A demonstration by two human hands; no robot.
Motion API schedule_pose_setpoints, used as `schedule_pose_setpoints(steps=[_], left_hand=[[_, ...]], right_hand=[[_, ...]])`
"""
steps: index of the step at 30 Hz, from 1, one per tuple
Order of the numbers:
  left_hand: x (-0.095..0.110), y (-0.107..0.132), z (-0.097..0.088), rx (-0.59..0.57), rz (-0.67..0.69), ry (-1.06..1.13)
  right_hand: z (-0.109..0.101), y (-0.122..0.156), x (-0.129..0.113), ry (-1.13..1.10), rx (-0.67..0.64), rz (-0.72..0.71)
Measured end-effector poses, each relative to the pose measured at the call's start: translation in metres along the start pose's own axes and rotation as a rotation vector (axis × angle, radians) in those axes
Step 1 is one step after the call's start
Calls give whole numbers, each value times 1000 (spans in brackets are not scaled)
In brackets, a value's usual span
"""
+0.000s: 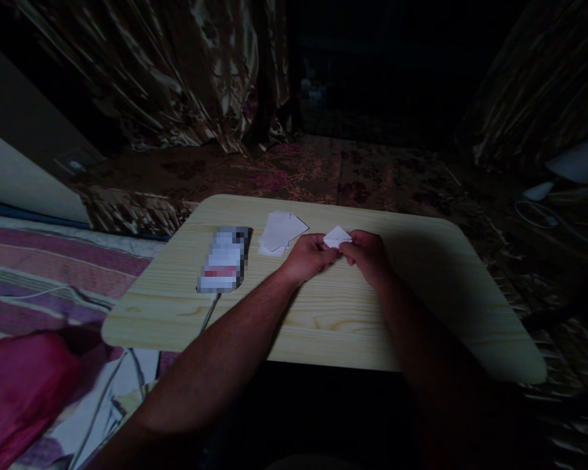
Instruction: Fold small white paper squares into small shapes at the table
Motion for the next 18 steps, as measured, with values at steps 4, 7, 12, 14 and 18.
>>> schedule_pose_setpoints(steps=[4,7,12,14,18], left_hand=[[0,0,1,-24,11,9],[0,-1,1,-27,9,3],[-1,-1,1,-20,4,13],[-1,-1,1,-13,-1,15],[-1,-1,2,-18,3,35]], right_hand=[[0,1,-1,16,-6,5],[0,1,-2,24,-1,2],[1,-1,4,6,30,-13],[1,-3,6,1,40,-43],[1,-4,9,-2,62,-65]])
Point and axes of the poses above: each hand's wrist, its own y-axis away from the middle knuckle, its own z-axis out of the palm, x = y × z, the point moved 8 cm from there along -y, towards the middle knuckle, and after that the axes turned 1 degree about x, right-handed, at the moved point
